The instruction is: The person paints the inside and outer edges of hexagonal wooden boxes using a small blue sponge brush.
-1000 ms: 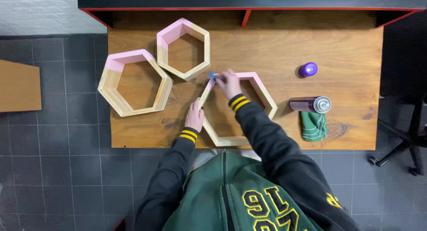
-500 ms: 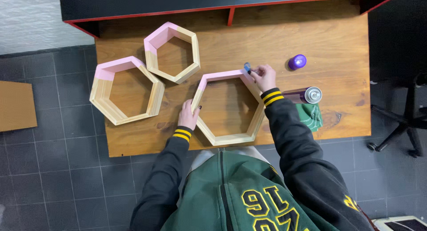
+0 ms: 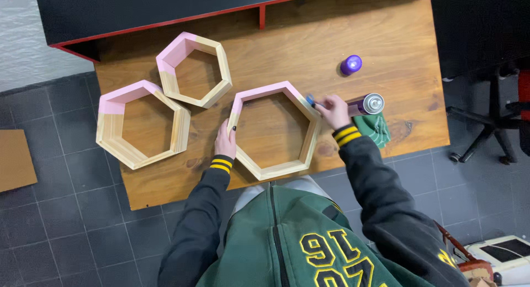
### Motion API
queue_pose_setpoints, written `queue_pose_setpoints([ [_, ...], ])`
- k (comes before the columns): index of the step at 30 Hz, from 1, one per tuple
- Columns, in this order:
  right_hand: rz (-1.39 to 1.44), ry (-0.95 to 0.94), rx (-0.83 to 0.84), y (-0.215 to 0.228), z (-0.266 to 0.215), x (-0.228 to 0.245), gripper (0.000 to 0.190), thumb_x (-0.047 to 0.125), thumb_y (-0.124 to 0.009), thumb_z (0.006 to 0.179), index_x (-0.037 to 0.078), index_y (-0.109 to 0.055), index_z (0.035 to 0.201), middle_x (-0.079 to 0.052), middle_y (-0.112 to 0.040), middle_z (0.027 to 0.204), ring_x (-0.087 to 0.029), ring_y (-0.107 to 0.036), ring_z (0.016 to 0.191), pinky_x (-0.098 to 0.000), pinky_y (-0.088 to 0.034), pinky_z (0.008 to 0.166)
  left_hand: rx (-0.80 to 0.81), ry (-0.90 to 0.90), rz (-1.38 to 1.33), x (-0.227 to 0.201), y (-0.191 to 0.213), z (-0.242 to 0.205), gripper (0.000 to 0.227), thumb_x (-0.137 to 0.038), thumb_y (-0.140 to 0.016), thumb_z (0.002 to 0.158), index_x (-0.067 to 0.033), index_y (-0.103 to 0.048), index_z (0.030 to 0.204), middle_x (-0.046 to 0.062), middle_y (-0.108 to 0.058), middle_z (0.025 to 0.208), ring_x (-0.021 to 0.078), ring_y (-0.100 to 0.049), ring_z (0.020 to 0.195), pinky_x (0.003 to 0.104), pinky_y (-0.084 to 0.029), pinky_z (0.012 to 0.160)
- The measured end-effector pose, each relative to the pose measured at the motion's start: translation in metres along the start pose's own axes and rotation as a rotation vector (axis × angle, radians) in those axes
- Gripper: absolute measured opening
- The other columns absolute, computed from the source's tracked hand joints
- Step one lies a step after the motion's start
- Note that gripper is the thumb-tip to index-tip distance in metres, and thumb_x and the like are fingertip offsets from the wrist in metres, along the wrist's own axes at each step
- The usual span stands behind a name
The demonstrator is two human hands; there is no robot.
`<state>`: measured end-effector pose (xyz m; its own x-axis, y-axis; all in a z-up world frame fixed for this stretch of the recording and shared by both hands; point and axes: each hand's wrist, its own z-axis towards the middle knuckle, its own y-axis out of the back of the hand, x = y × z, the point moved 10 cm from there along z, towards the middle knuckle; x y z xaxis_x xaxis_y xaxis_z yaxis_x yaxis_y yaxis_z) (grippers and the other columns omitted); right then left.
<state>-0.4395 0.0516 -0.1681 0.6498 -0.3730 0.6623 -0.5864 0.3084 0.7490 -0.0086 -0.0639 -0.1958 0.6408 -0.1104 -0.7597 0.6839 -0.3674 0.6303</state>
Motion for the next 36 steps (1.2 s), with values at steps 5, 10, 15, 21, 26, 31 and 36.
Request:
queue_pose_setpoints([
  [5,0.126,0.099,-0.032,-0.033,0.042,0.052,0.018,0.023,-0.088,0.078,0.018,-0.077,0.091,-0.007,-0.058,0.078,-0.030,-0.066,0.079,-0.0368,-0.053,0.078,0.025,0.015,0.002,0.001,-0.001,0.000,0.049,-0.033,-0.044,0.108,-0.0120,-0.042,0.152,0.024,-0.053,0.142,0.0471,-0.055,0.128,0.055,-0.048,0.107],
  [10,0.056,0.162,-0.040,-0.006,0.001,0.029,0.018,0.026,-0.088,0.080,0.017,-0.074,0.087,-0.007,-0.055,0.074,-0.031,-0.065,0.078,-0.0381,-0.052,0.077,0.035,0.022,0.012,-0.001,0.002,-0.002,0.048,-0.034,-0.043,0.108,-0.0134,-0.042,0.151,0.023,-0.054,0.142,0.0463,-0.056,0.127,0.055,-0.049,0.106],
  [15,0.044,0.027,-0.023,0.037,-0.079,-0.005,0.019,0.021,-0.088,0.080,0.023,-0.078,0.095,-0.004,-0.064,0.081,-0.027,-0.068,0.082,-0.0349,-0.055,0.078,0.048,0.060,-0.011,-0.007,0.007,-0.001,0.047,-0.034,-0.041,0.109,-0.0129,-0.042,0.150,0.020,-0.054,0.141,0.0434,-0.058,0.126,0.055,-0.049,0.106],
  [21,0.243,0.097,0.140,0.025,-0.137,0.044,0.018,0.013,-0.087,0.077,0.015,-0.079,0.093,-0.008,-0.061,0.078,-0.027,-0.068,0.066,-0.0347,-0.055,0.065,0.033,0.018,0.021,-0.009,0.008,-0.001,0.046,-0.030,-0.043,0.109,-0.0122,-0.041,0.151,0.022,-0.054,0.141,0.0473,-0.057,0.125,0.059,-0.049,0.105],
  [26,0.131,0.183,0.093,0.002,-0.110,0.008,0.014,0.022,-0.085,0.083,0.018,-0.075,0.091,-0.004,-0.055,0.078,-0.027,-0.063,0.074,-0.0385,-0.052,0.074,0.017,-0.007,0.023,0.005,0.002,0.002,0.045,-0.032,-0.044,0.108,-0.0123,-0.043,0.149,0.021,-0.055,0.137,0.0461,-0.058,0.123,0.058,-0.050,0.102],
  [31,0.110,0.144,-0.102,0.039,-0.063,0.017,0.015,0.013,-0.085,0.085,0.015,-0.077,0.098,-0.005,-0.054,0.080,-0.027,-0.064,0.073,-0.0383,-0.053,0.073,-0.023,-0.074,0.039,0.006,0.002,0.002,0.045,-0.031,-0.047,0.107,-0.0129,-0.045,0.148,0.022,-0.056,0.135,0.0482,-0.058,0.121,0.059,-0.051,0.100],
  [36,0.227,0.171,0.078,0.010,-0.117,0.027,0.013,0.022,-0.086,0.084,0.020,-0.076,0.092,-0.003,-0.055,0.081,-0.025,-0.062,0.075,-0.0362,-0.052,0.076,-0.028,-0.075,0.049,0.012,-0.001,0.004,0.046,-0.032,-0.047,0.106,-0.0178,-0.044,0.149,0.019,-0.056,0.134,0.0467,-0.059,0.120,0.060,-0.051,0.099],
])
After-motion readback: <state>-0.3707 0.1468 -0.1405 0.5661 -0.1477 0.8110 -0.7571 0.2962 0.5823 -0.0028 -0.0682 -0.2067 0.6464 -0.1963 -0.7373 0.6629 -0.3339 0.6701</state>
